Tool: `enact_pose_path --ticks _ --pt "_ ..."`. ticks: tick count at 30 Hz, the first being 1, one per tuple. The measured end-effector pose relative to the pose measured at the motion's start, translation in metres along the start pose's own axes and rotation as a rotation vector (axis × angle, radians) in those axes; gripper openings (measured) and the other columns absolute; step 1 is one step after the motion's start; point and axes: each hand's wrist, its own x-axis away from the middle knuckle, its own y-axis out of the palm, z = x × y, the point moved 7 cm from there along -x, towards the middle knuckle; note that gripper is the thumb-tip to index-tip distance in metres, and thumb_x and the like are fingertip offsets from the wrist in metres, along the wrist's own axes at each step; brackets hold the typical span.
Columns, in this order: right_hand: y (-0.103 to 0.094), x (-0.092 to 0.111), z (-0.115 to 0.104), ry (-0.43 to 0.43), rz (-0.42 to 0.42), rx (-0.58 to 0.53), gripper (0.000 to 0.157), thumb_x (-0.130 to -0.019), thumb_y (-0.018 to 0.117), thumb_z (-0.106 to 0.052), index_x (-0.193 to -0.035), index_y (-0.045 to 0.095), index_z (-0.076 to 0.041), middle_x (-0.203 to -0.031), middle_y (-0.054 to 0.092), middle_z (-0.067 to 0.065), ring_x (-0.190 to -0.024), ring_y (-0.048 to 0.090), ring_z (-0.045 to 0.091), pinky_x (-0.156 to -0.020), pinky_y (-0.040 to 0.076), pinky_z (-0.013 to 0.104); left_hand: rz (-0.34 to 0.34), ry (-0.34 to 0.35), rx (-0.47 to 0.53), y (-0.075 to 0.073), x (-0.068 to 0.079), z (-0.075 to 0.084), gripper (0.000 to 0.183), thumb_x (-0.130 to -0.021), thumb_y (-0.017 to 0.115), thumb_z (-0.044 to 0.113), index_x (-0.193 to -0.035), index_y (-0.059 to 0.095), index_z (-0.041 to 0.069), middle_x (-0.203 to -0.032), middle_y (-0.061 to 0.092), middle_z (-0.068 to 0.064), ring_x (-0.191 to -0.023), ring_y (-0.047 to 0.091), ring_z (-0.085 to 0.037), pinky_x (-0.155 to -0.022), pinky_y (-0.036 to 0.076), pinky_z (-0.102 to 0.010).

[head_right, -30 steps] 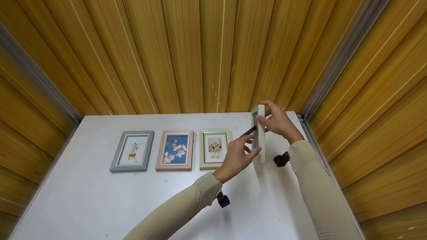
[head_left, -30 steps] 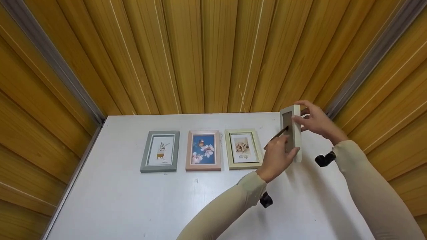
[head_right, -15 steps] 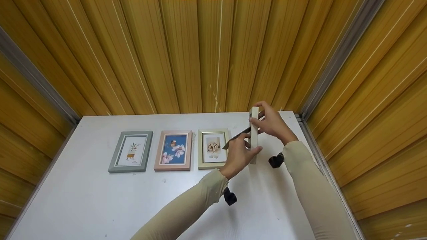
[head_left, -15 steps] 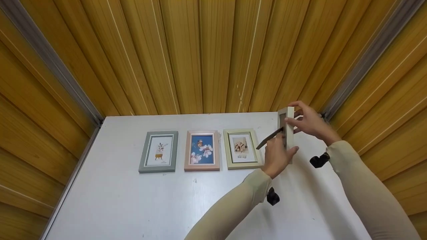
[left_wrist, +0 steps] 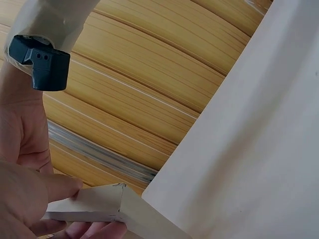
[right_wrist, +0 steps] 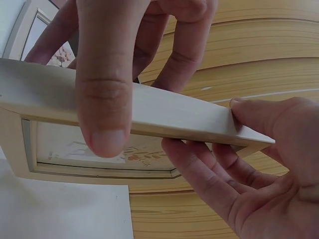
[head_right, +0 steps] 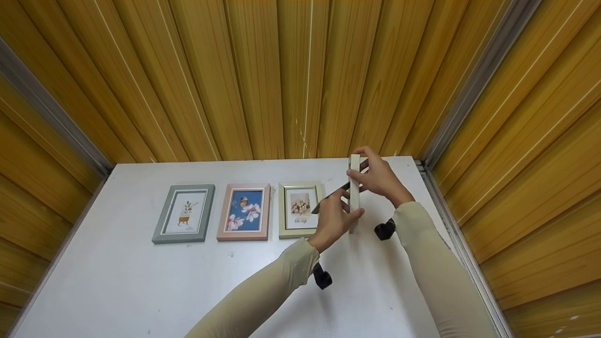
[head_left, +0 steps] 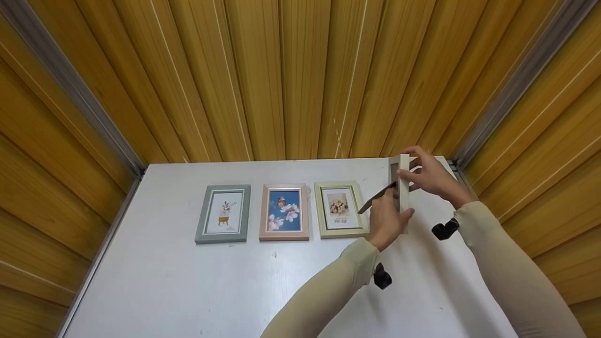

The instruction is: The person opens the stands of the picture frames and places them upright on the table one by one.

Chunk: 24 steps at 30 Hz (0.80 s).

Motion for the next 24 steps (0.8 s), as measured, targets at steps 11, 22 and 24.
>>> enact_pose_path --ticks 11,22,24 --pt "0.001 0.001 0.004 -0.049 0.015 -0.010 0.065 -0.102 0.064 -0.037 -0.156 0.033 -0.016 -0.131 0.053 0.026 -0.106 0.065 0.043 -0.076 0.062 0.043 -0.056 0.012 0.107 -0.003 0.001 -0.006 0.034 -0.085 0.086 0.020 -0.112 0.067 0.010 -0.086 0.066 0.006 -0.073 0.057 -0.003 -0.062 0.048 -0.019" --pt "-0.005 0.006 0.055 0.015 0.071 0.008 0.067 -0.107 0.049 -0.044 -0.163 0.025 -0.014 -0.139 0.051 0.034 -0.108 0.065 0.045 -0.079 0.062 0.043 -0.112 -0.028 0.193 -0.013 0.001 -0.010 0.034 -0.085 0.086 0.018 -0.112 0.066 0.010 -0.076 0.066 0.005 -0.064 0.058 -0.001 -0.054 0.049 -0.017" --pt "-0.004 0.008 0.063 0.029 0.058 0.005 0.070 -0.107 0.049 -0.046 -0.163 0.023 -0.014 -0.142 0.050 0.034 -0.114 0.062 0.048 -0.082 0.061 0.044 -0.120 -0.025 0.194 -0.017 0.001 -0.008 0.035 -0.085 0.086 0.019 -0.113 0.066 0.011 -0.079 0.068 0.004 -0.066 0.060 -0.001 -0.056 0.050 -0.016"
